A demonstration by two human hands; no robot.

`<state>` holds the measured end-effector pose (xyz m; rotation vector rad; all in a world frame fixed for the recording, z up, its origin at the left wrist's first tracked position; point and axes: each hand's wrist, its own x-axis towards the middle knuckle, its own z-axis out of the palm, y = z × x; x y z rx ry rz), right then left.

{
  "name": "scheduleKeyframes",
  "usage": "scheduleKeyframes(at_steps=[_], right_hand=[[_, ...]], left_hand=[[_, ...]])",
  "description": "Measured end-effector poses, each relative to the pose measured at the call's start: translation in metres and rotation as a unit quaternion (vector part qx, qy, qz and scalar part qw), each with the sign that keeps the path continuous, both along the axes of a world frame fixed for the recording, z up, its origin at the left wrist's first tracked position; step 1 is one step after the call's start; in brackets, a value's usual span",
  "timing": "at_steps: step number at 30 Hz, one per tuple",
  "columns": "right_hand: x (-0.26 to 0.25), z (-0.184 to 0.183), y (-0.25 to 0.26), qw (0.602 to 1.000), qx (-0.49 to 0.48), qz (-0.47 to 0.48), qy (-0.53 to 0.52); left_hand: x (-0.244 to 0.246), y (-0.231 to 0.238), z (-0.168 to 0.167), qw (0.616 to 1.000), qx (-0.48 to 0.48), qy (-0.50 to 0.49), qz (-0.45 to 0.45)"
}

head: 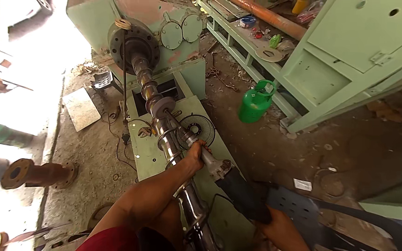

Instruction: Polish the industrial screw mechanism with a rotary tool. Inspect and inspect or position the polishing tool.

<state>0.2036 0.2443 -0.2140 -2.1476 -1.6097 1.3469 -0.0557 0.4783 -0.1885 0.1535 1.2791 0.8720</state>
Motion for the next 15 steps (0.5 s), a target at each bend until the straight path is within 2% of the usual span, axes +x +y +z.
scheduleKeyframes(at_steps=[8,15], right_hand=[[0.007,-0.011,-0.003,0.999,-0.001,-0.008,0.037],[0.0,0.004,-0.003,1.0,-0.006,0.019,0.014]], left_hand=[[0.005,0.0,-0.004,1.0,-0.012,0.015,0.01],[-0.012,-0.015,0.006,1.0,0.011,-0.009,0.016]])
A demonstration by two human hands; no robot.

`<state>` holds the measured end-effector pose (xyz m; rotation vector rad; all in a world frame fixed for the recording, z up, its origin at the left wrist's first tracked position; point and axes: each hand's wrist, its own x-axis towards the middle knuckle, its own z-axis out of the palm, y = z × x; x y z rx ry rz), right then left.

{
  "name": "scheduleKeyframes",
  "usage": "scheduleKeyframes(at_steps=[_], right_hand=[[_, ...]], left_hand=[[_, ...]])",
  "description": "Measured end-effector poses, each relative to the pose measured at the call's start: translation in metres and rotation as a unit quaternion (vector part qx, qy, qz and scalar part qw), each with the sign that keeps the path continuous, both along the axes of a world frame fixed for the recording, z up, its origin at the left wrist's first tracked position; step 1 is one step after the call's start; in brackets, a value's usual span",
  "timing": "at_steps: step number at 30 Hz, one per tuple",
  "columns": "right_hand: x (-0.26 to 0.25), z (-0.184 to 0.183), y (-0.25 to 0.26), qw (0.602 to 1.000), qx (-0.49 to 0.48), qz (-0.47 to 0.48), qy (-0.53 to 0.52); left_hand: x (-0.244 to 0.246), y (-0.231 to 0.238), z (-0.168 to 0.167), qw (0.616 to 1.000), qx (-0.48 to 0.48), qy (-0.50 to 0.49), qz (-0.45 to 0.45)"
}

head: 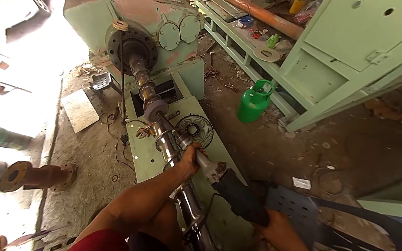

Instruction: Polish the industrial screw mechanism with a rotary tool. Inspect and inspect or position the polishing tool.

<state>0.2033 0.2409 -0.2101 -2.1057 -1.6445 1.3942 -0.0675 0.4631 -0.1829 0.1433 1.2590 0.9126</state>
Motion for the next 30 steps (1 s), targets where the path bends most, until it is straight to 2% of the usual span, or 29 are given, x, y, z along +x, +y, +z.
scheduleKeyframes(at_steps=[7,14,30], right_hand=[[-0.002,0.014,0.001,0.999,-0.022,0.025,-0.021],[-0.001,0.013,0.0,0.999,-0.006,0.022,-0.033],[0.001,-0.022,0.009,0.999,-0.002,-0.047,0.005]], left_hand=[[-0.013,-0.013,0.007,1.0,0.003,-0.018,0.011],[-0.013,-0.012,0.01,0.999,-0.007,-0.022,0.023],[0.016,0.024,-0.015,1.0,-0.016,0.023,0.006]])
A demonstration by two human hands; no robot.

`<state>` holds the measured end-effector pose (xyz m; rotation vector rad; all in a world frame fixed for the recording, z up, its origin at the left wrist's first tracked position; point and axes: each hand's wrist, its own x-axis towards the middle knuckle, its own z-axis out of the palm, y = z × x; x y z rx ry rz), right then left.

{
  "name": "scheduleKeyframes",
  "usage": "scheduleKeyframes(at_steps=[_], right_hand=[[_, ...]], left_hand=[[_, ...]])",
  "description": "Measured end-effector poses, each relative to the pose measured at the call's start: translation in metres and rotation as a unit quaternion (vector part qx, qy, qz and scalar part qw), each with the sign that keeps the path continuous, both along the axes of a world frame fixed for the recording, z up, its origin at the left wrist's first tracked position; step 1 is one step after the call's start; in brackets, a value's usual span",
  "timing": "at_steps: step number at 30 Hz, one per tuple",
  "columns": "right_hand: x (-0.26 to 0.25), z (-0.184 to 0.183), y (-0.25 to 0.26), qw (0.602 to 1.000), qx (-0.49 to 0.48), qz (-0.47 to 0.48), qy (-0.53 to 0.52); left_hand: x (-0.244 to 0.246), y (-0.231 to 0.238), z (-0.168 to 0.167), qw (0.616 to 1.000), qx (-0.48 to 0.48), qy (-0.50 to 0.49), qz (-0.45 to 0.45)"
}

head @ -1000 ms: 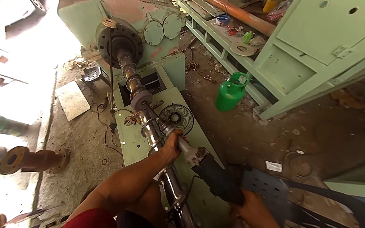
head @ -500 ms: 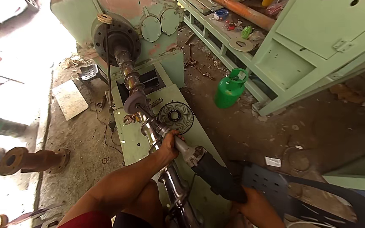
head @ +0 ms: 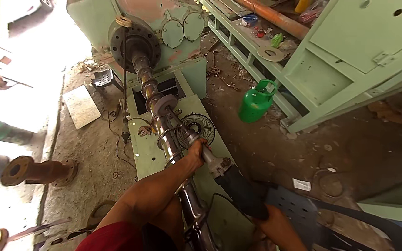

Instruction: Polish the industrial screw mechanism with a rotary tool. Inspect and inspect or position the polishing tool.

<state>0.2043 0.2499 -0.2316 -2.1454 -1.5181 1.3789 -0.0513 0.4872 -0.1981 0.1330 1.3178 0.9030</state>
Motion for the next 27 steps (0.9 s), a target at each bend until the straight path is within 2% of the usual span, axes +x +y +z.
scheduleKeyframes(at_steps=[9,27], right_hand=[[0.006,-0.018,0.005,1.0,0.016,0.002,0.02],[-0.005,0.028,-0.004,0.997,0.009,0.044,-0.065]], left_hand=[[0.005,0.006,-0.01,1.0,-0.009,0.011,0.004],[-0.014,-0.013,0.01,0.998,0.036,-0.056,0.006]])
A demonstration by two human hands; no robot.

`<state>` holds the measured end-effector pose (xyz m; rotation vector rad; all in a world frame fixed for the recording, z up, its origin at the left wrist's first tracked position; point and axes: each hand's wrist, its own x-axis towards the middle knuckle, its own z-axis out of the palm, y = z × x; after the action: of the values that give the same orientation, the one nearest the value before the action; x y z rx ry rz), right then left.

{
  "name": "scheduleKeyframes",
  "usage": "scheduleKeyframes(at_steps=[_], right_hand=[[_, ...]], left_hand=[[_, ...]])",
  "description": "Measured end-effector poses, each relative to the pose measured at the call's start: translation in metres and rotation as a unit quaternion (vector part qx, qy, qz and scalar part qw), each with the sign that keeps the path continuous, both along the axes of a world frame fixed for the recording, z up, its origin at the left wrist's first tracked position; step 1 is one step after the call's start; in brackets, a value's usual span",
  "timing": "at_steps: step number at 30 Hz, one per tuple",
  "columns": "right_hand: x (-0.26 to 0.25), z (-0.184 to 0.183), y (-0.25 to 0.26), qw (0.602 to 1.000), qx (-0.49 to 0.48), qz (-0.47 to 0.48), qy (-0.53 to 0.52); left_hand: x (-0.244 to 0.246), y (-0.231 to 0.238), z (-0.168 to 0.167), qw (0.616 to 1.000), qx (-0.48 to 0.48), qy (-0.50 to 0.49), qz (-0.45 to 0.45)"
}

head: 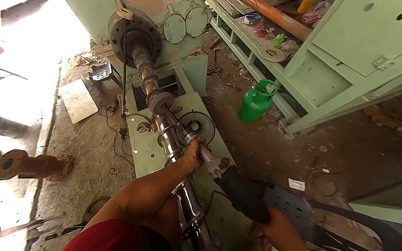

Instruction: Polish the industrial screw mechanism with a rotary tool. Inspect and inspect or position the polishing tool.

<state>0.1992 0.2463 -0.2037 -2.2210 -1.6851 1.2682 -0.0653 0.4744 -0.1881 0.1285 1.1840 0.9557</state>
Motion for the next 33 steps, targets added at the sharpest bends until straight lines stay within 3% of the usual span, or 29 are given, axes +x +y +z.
scheduleKeyframes(at_steps=[18,28,33], right_hand=[[-0.009,0.047,-0.005,0.997,-0.021,0.033,-0.068],[-0.011,0.049,-0.006,0.995,-0.024,0.046,-0.08],[-0.012,0.027,-0.01,0.996,0.004,0.032,-0.079]], left_hand=[[-0.014,-0.019,0.017,0.998,0.004,-0.055,0.039],[-0.021,-0.025,0.019,0.997,-0.009,-0.049,0.052],[-0.016,-0.022,0.014,0.998,-0.008,-0.036,0.045]])
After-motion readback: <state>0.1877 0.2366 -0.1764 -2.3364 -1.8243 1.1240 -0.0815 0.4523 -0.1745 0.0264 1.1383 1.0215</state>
